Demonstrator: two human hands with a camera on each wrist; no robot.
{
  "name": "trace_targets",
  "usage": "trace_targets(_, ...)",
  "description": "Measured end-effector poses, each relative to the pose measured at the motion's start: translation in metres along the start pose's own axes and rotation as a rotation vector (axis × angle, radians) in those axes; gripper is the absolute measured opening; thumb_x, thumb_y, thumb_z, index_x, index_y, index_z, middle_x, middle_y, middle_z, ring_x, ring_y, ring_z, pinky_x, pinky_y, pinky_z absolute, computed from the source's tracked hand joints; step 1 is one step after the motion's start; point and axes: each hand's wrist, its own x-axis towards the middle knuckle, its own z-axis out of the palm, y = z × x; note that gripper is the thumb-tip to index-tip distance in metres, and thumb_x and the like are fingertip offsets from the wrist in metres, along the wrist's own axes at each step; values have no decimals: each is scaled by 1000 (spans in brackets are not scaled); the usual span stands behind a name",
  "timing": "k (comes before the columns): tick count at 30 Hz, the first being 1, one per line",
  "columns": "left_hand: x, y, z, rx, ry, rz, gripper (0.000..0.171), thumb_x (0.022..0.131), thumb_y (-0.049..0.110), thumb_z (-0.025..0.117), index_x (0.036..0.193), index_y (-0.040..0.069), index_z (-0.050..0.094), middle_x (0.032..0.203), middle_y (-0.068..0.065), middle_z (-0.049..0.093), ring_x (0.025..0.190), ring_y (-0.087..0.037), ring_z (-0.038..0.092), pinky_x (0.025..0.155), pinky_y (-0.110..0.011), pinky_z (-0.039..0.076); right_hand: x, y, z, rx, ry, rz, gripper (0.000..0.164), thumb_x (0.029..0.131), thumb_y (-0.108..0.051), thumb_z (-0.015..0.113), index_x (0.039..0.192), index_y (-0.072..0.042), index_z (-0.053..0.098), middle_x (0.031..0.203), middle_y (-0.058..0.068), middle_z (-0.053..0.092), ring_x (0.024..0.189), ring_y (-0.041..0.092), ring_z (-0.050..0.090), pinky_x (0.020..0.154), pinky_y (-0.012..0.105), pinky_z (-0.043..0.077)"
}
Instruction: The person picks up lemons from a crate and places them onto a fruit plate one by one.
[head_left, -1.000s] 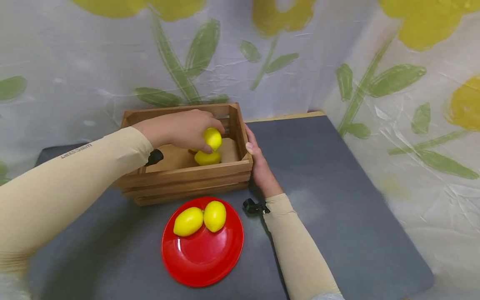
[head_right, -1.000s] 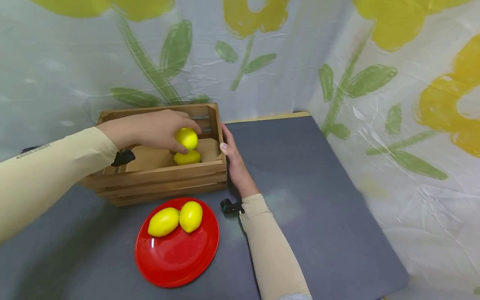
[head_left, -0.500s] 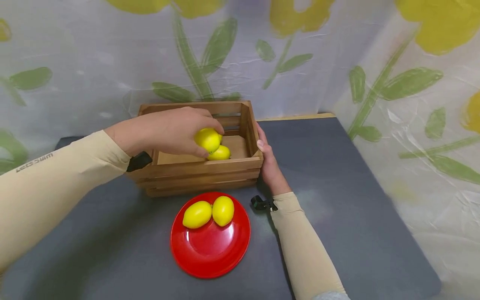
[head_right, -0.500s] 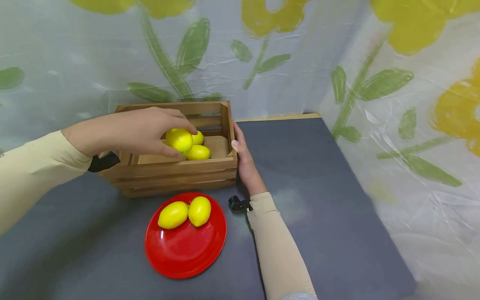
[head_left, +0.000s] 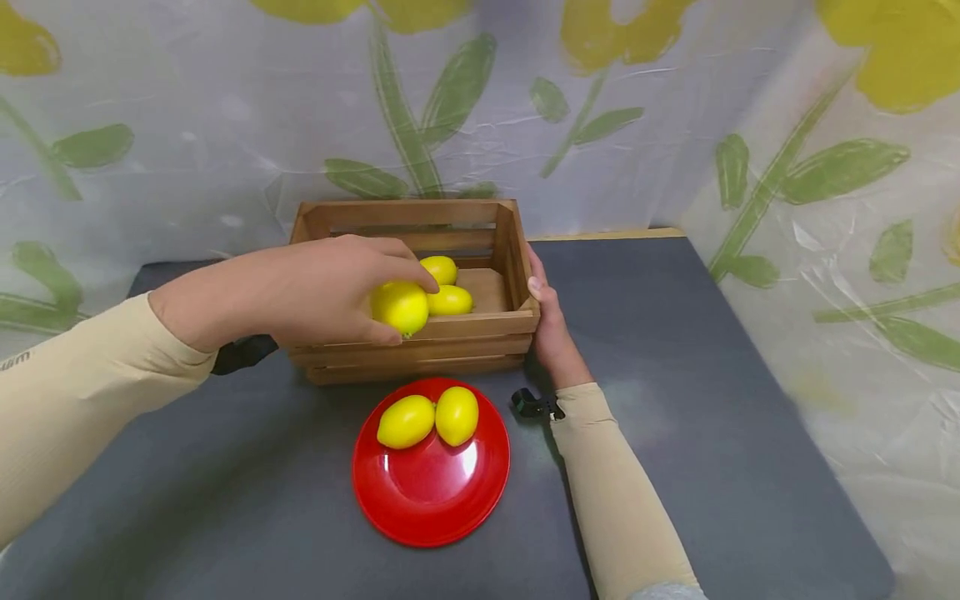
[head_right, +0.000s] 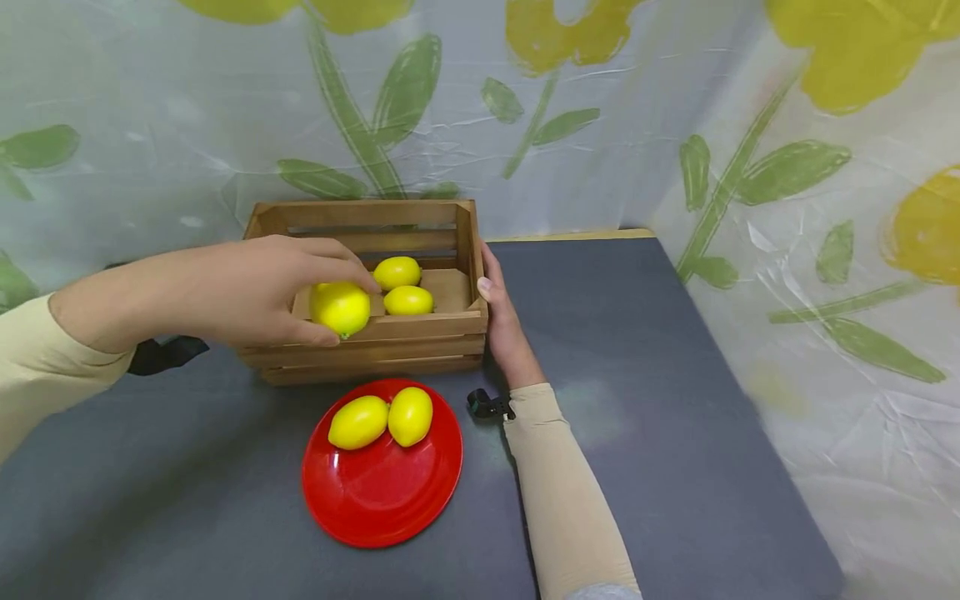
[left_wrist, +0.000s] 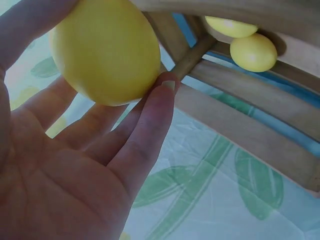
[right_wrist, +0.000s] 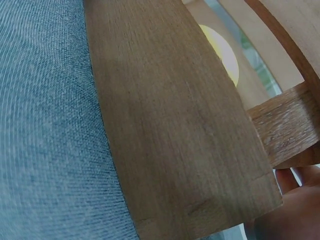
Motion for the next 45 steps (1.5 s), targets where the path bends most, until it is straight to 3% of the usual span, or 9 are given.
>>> trace_targets(8, -22, 6, 6, -19, -18, 21, 59, 89, 35, 90, 144, 37, 66, 148, 4, 61, 106, -17, 65, 86, -38, 62, 0, 0, -2, -15, 12, 18, 90, 91, -71, 36, 173, -38, 18, 181, -4, 14, 163, 27, 20, 131, 65, 18)
trace_targets(13, -35, 9, 16, -12, -16, 40, 63, 88, 36, 91, 146, 37, 64, 152, 6, 59, 112, -16, 67, 86, -39, 64, 0, -1, -4, -10, 10, 11, 88, 93, -68, 36, 173, -36, 18, 181, -3, 13, 163, 28, 19, 131, 66, 17)
trace_targets(19, -48, 12, 34, 26, -32, 44, 60, 88, 39, 91, 142, 40, 66, 147, 7, 60, 106, -13, 69, 84, -41, 64, 0, -1, -3, 1, 9, 3, 86, 94, -65, 35, 174, -36, 19, 181, -2, 14, 162, 30, 20, 130, 66, 17)
trace_targets(26, -57, 13, 62, -23, -37, 72, 58, 87, 34, 92, 139, 35, 69, 140, 7, 63, 112, -16, 69, 84, -37, 65, 0, 2, -4, -9, 19, 5, 88, 93, -68, 35, 174, -35, 18, 181, 0, 15, 161, 32, 21, 129, 68, 19)
trace_targets(31, -62, 13, 86, -77, -49, 49, 59, 85, 32, 93, 140, 32, 69, 139, 4, 64, 109, -17, 69, 82, -38, 65, 0, 1, -4, -11, 11, -4, 86, 94, -66, 34, 174, -36, 18, 181, -2, 15, 162, 31, 22, 130, 67, 18)
trace_targets(38, -71, 13, 122, -74, 28, 53, 60, 84, 30, 94, 139, 27, 71, 137, 3, 65, 113, -18, 69, 81, -38, 66, -1, -1, -3, 11, 14, 0, 84, 95, -64, 34, 173, -38, 20, 181, -5, 16, 161, 28, 23, 130, 64, 18)
trace_targets(45, -74, 17, 144, -100, 27, 39, 64, 82, 31, 96, 140, 31, 69, 134, 4, 62, 106, -14, 64, 76, -32, 63, 0, -1, -3, -3, 16, 12, 85, 95, -62, 33, 174, -36, 18, 181, -3, 13, 162, 30, 22, 130, 65, 17)
